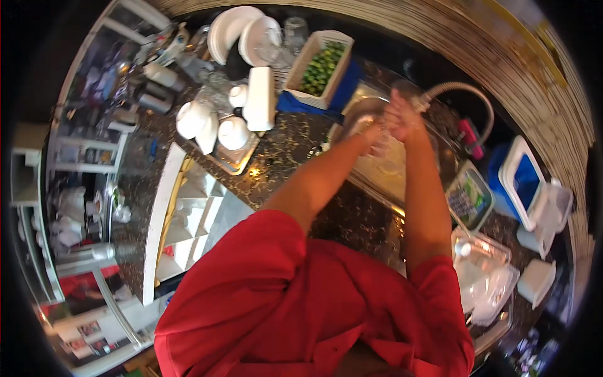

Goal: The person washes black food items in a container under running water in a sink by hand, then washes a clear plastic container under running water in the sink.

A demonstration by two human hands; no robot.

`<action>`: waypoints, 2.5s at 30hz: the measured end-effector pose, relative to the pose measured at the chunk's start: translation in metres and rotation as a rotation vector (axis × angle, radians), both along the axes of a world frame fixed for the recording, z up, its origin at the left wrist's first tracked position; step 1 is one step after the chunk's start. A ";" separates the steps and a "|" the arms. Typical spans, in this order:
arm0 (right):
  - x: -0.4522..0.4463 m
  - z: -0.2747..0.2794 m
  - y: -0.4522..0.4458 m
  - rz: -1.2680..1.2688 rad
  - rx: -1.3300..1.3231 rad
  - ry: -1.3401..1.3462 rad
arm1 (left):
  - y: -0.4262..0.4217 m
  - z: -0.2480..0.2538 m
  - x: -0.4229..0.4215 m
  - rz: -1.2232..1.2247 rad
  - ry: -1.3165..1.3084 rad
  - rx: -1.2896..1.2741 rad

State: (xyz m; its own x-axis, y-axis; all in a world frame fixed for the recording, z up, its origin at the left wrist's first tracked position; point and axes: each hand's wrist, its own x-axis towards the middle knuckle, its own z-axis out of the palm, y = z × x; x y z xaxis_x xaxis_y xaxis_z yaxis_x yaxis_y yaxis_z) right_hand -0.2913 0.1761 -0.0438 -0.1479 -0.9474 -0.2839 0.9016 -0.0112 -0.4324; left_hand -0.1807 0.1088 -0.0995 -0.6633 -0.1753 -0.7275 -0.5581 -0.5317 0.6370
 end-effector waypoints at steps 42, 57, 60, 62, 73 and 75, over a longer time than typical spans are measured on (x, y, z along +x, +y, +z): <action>0.026 -0.015 0.044 -0.666 0.291 0.173 | 0.030 0.060 -0.062 -0.559 0.100 -1.650; 0.021 0.041 0.081 -0.484 0.350 0.591 | -0.001 -0.026 0.015 0.417 -0.133 0.033; 0.033 0.027 0.098 -0.229 0.430 0.938 | -0.024 -0.036 0.010 0.436 -0.096 0.283; 0.042 0.021 0.108 -0.114 0.452 1.122 | -0.036 -0.003 0.013 0.366 -0.131 0.289; 0.104 -0.027 0.159 -0.767 0.785 1.591 | 0.003 -0.011 0.033 0.150 -0.053 -0.209; 0.111 -0.009 0.163 -0.700 0.683 1.167 | 0.019 -0.012 0.035 0.290 0.072 -0.404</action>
State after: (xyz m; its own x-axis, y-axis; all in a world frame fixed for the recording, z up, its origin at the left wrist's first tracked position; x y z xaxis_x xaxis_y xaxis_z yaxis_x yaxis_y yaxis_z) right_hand -0.1801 0.3393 -0.0526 -0.9422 -0.3332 -0.0355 -0.0385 0.2130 -0.9763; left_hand -0.1456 0.1274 -0.1118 -0.5913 -0.6184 -0.5176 -0.3707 -0.3615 0.8555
